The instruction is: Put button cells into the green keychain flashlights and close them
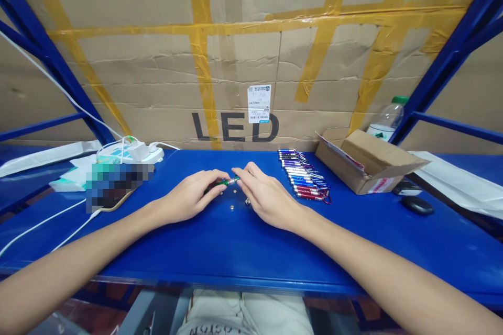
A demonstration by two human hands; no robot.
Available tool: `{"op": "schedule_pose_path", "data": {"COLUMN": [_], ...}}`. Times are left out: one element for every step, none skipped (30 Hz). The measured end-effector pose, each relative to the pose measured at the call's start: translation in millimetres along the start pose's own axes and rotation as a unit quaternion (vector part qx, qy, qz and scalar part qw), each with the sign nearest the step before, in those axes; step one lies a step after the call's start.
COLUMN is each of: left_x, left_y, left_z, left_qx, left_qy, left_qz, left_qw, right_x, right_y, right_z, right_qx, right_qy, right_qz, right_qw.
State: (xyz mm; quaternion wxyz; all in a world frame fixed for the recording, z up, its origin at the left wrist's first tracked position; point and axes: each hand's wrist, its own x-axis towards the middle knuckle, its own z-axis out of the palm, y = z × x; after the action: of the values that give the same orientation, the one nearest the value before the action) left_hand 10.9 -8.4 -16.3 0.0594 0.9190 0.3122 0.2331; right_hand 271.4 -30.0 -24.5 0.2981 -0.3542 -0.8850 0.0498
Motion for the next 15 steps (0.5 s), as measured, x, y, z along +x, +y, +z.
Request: {"op": "schedule_pose_path", "data": {"left_x": [-0.1,-0.2,-0.2,-0.3,-0.3,-0.2,-0.2,-0.1,0.1,0.2,0.3,0.4,0.5,0.6,0.6], "left_y": [-0.5,-1.0,-1.5,-1.8,-2.1,-2.3,-2.4,-2.4,-2.4,-2.5,-2.5,-2.5,-2.6,-2.7,-2.8], "left_z": [0.5,1.0,1.6,2.0,2.4,2.6,2.7,2.8,2.8,2.8,2.8,2.9,3.0,3.1,3.2], "left_qx": [0.004,0.009,0.014,0.019,0.023,0.027,0.032,0.036,0.04,0.042,0.041,0.039,0.036,0.033,0.032], "left_qy": [-0.004,-0.01,-0.016,-0.022,-0.028,-0.034,-0.037,-0.038,-0.036,-0.031,-0.025,-0.019,-0.015,-0.012,-0.011], "left_qz": [0.0,-0.001,-0.002,-0.003,-0.003,-0.001,0.002,0.004,0.007,0.008,0.009,0.008,0.008,0.008,0.007], "left_qw": [1.0,1.0,1.0,1.0,0.999,0.999,0.999,0.999,0.999,0.999,0.999,0.999,0.999,0.999,0.999], "right_x": [0.1,0.2,0.4,0.6,0.8,0.9,0.9,0.9,0.8,0.7,0.6,0.5,0.5,0.4,0.4], "right_y": [0.2,0.3,0.4,0.4,0.4,0.5,0.5,0.6,0.7,1.0,1.3,1.8,2.4,3.1,3.9], "right_z": [0.2,0.5,0.8,1.3,1.9,2.6,3.3,4.0,4.7,5.4,6.0,6.7,7.3,7.9,8.6], "right_qx": [0.0,0.0,0.001,0.002,0.003,0.004,0.003,0.001,-0.003,-0.007,-0.012,-0.016,-0.018,-0.02,-0.022], "right_qy": [-0.009,-0.018,-0.026,-0.033,-0.037,-0.041,-0.043,-0.044,-0.043,-0.039,-0.034,-0.027,-0.019,-0.011,-0.004], "right_qz": [-0.003,-0.005,-0.009,-0.012,-0.015,-0.019,-0.025,-0.031,-0.037,-0.043,-0.048,-0.052,-0.054,-0.055,-0.055], "right_qw": [1.0,1.0,1.0,0.999,0.999,0.999,0.999,0.999,0.998,0.998,0.998,0.998,0.998,0.998,0.998]}}
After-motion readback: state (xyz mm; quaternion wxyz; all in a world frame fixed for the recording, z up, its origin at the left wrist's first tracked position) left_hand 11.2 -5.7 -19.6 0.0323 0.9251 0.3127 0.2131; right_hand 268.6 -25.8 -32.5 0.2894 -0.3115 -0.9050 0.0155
